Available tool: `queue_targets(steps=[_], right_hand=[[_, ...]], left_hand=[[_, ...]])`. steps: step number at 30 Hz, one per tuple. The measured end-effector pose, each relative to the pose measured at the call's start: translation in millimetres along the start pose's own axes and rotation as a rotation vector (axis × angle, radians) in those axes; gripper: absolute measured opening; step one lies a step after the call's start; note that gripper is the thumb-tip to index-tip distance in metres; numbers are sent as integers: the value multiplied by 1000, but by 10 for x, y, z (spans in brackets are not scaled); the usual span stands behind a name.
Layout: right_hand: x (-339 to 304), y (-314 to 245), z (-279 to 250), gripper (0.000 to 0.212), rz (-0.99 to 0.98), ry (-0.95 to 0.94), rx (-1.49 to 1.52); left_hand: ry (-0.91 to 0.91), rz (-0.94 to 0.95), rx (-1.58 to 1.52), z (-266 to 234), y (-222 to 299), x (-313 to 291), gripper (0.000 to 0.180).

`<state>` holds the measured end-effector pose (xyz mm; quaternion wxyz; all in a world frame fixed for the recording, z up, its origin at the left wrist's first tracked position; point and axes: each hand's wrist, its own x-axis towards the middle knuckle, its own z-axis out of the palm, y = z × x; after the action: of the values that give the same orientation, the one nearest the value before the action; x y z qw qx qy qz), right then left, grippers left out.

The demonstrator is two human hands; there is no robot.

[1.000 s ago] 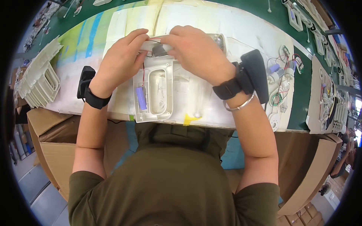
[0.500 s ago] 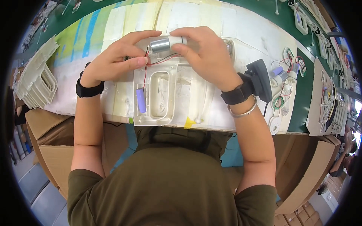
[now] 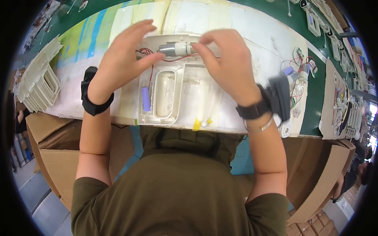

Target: The recorder is assembling electronic components, including motors and circuit boards, into plastic device housings on an assembly line.

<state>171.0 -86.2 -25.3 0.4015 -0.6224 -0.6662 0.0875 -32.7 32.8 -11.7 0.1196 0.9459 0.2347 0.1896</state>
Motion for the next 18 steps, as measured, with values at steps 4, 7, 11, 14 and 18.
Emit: queue_targets(steps=[4,7,11,14,18], right_hand=[[-101,-46,1,19,-226,-22,-418],[-101,-54,18,21,-186,-52,-373],[-113,4,9,20,-180,-19,-332],[-134,28,21,18,-258,-46,-384],[-170,45,22,15,-320,-49,-417]], left_hand=[[139,82,96,85,188,61,52],[-20,60,145,119,226,148,53],[-105,58,68,128,179,152,51],[-175,29,83,102,234,179,50],[-259,29,86,139,312,289,48]])
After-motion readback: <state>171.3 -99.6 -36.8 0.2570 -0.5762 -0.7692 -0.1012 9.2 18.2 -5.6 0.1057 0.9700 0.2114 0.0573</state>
